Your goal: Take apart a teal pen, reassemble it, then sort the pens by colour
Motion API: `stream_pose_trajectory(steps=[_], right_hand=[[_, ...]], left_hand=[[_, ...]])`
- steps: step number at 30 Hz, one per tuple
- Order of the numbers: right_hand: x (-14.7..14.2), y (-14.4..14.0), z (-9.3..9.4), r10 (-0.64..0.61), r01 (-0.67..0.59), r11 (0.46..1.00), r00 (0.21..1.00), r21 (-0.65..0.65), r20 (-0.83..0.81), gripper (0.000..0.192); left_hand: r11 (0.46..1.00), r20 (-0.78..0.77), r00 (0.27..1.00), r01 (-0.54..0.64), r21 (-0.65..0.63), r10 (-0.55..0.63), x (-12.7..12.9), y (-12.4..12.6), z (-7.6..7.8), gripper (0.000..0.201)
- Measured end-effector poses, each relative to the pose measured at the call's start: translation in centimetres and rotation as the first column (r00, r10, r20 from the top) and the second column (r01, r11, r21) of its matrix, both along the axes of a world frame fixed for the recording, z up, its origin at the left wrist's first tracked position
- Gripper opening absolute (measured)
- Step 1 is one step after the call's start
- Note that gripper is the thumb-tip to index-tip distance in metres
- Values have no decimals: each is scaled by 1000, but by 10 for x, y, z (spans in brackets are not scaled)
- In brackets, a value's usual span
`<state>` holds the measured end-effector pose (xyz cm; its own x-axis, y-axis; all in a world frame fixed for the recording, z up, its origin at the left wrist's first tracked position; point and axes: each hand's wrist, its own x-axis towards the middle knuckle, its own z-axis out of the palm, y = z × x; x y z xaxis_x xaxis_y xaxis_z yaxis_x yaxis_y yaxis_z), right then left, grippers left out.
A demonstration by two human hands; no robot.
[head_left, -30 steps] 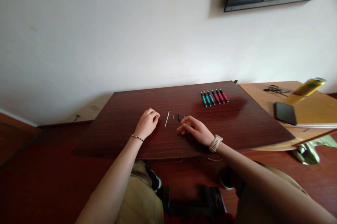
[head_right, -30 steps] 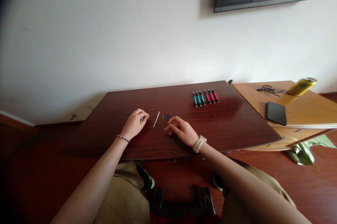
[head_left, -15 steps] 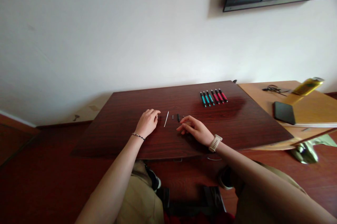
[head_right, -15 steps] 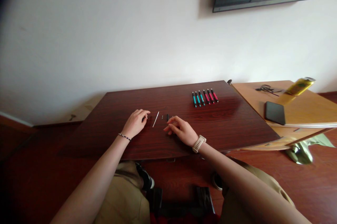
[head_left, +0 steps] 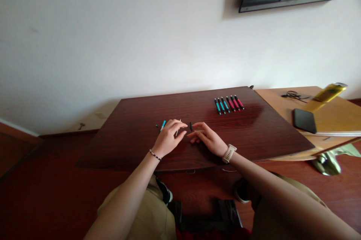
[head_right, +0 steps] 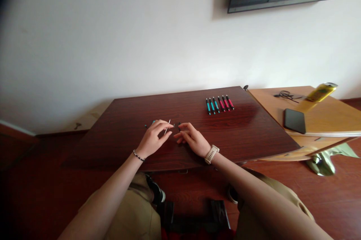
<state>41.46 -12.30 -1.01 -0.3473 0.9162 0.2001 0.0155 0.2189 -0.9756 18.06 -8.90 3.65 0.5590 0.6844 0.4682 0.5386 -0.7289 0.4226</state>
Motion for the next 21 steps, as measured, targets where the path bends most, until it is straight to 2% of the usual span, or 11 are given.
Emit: stream_pose_trajectory(steps=[5, 13, 16, 21], right_hand=[[-1, -2, 1, 29, -30, 999, 999, 34, 39, 49], [-2, -4, 2, 102, -102, 994, 995, 37, 18, 54], [-2, -5, 2, 102, -102, 994, 995, 27, 8, 57], [0, -5, 5, 47, -47, 999, 999, -5, 10, 57]], left_hand=[[994, 32, 995, 94, -59, -93, 19, -8, -4, 14], [990, 87, 989, 124, -71, -118, 23, -7, -6, 13], [996, 73, 996, 64, -60, -60, 18, -4, -2, 13], [986, -28, 987, -158, 53, 159, -10, 19, 1, 9]])
